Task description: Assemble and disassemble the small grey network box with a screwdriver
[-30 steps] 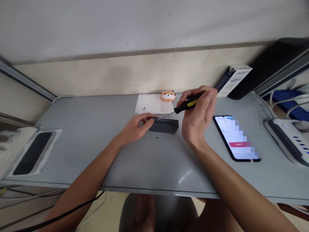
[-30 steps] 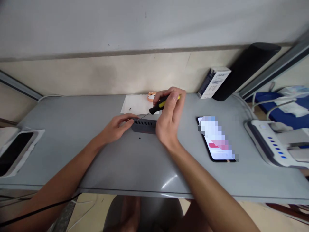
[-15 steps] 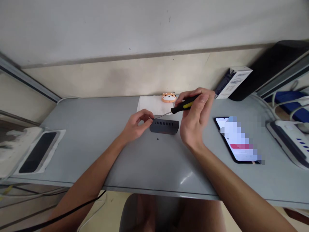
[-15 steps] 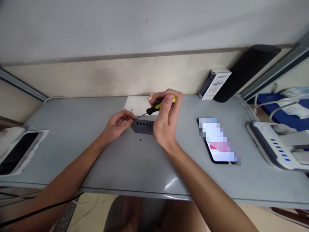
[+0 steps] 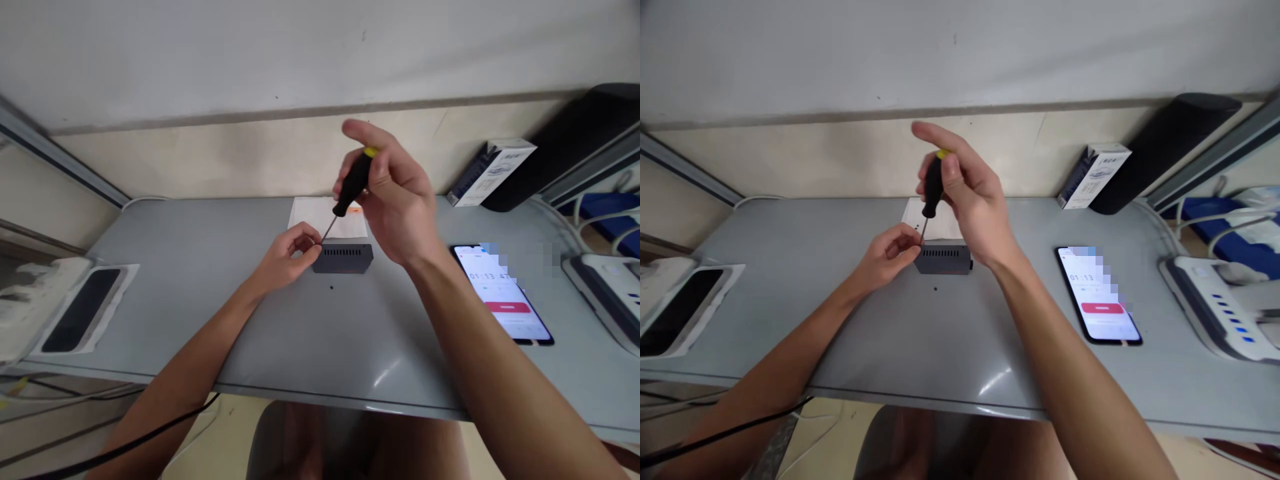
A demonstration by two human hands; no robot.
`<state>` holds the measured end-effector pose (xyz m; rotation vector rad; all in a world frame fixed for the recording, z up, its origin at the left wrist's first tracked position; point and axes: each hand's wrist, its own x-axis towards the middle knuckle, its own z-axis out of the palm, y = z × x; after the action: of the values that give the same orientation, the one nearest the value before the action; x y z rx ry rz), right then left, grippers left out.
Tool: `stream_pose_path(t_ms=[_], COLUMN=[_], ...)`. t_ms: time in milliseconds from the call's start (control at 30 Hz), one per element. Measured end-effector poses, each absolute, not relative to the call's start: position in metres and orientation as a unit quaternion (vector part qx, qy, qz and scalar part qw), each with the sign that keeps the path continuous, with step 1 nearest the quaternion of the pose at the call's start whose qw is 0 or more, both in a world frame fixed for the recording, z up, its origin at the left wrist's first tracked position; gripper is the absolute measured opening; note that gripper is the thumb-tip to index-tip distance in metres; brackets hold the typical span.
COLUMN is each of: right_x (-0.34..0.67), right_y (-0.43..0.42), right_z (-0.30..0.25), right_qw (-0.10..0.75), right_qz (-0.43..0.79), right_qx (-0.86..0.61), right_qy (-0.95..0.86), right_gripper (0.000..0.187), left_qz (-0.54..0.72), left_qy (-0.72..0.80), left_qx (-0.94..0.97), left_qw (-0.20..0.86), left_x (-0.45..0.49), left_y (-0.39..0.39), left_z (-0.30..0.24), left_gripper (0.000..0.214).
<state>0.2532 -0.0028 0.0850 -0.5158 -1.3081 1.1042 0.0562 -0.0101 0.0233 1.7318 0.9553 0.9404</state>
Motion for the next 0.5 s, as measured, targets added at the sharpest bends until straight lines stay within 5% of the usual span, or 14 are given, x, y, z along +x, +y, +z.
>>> stream_pose_path(t_ms=[167,500], right_x=[0.227,0.232], right_y=[-0.001,-0.012], right_z=[0.093,0.089], right_qw=[0.630,0.654], right_qz=[0.569,0.531], right_qx=[-0.155,-0.206], right_qy=[-0.505,-0.498], right_gripper=[0.025,0.029], left_qz=[0.392,0.388], left_qy=[0.383,0.338], left_qx=[0.670,0.645], left_qw=[0.501,0.565], left_x=[0.058,0.047], left_y=[-0.006,0.004], left_z=[0.020,0.007], left_gripper=[0.019,0.020])
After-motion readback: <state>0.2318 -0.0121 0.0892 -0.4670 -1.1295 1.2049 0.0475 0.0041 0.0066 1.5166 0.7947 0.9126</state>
